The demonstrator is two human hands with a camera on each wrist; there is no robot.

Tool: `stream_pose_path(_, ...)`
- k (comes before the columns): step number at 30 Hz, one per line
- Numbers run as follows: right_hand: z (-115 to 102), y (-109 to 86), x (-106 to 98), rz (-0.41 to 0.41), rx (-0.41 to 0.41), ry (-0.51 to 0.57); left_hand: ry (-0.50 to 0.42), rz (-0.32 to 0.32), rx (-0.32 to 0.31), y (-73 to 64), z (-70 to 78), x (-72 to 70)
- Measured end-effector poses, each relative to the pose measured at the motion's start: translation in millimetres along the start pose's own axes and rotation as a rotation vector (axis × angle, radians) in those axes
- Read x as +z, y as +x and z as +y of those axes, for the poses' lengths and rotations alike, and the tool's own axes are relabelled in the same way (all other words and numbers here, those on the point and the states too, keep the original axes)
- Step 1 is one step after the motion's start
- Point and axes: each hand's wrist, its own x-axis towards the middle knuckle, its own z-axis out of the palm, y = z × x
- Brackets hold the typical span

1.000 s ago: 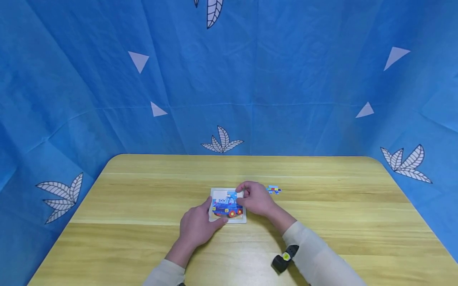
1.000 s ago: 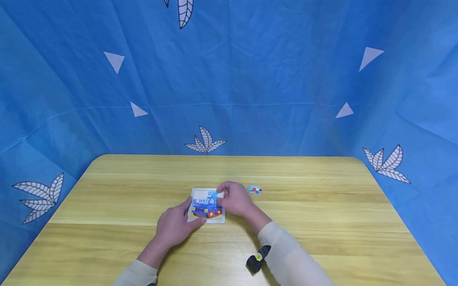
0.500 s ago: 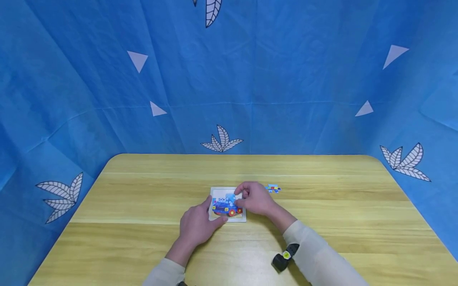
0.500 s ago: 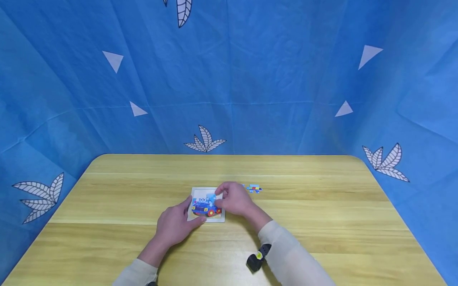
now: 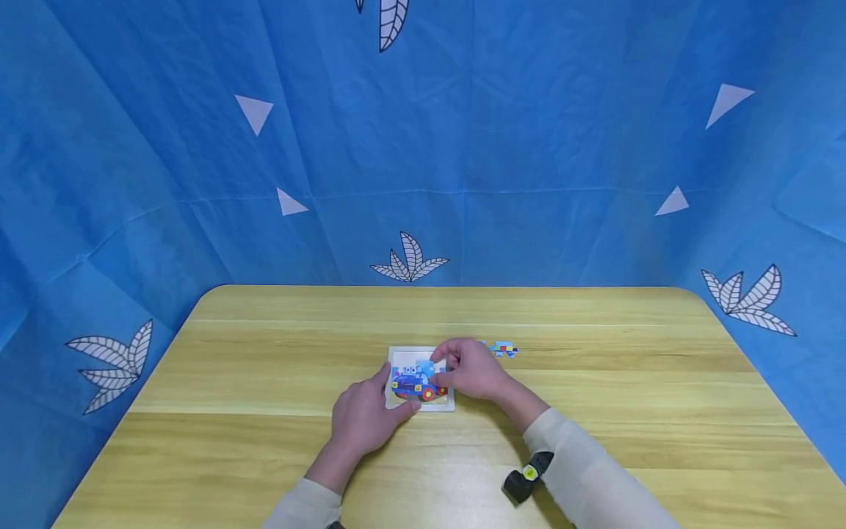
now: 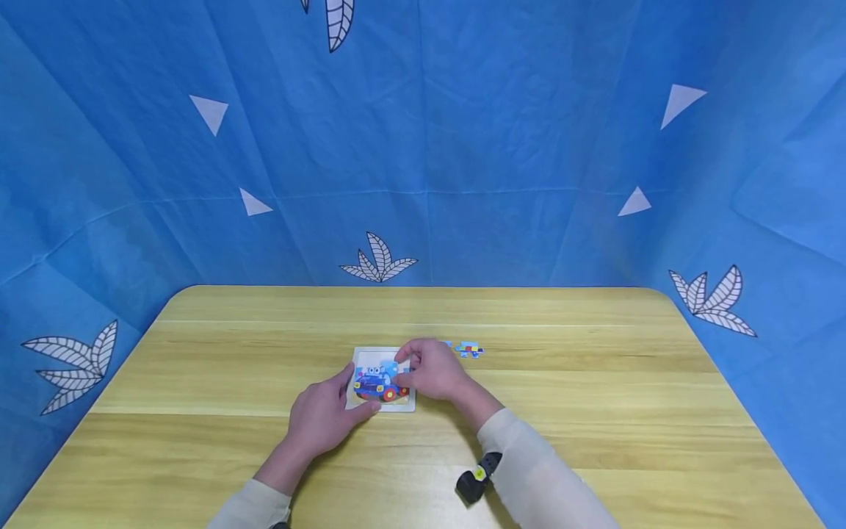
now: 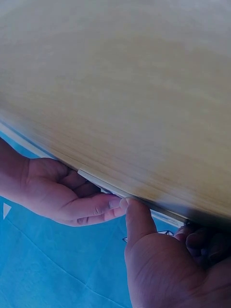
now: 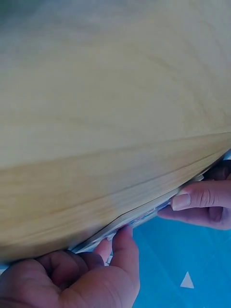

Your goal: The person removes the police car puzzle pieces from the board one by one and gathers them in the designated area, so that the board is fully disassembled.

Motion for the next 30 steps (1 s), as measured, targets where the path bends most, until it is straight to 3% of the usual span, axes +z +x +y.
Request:
stream_pose_path(9, 2.8, -5.8, -3.9, 0.027, -0.061, 0.001, 0.011, 0.01, 0.009, 0.5, 0.4, -0.1)
stream_pose_path(17, 11.8, -17.0, -5.1, 0.053, -0.125, 0.077, 0.009, 0.003, -0.003, -0.2, 0.9, 1.2)
stream_pose_path(30, 21.5, -44.1, -19.2, 0.062, -0.09, 0.147, 0.002, 0.011, -0.014, -1.3, 2.3, 0.2)
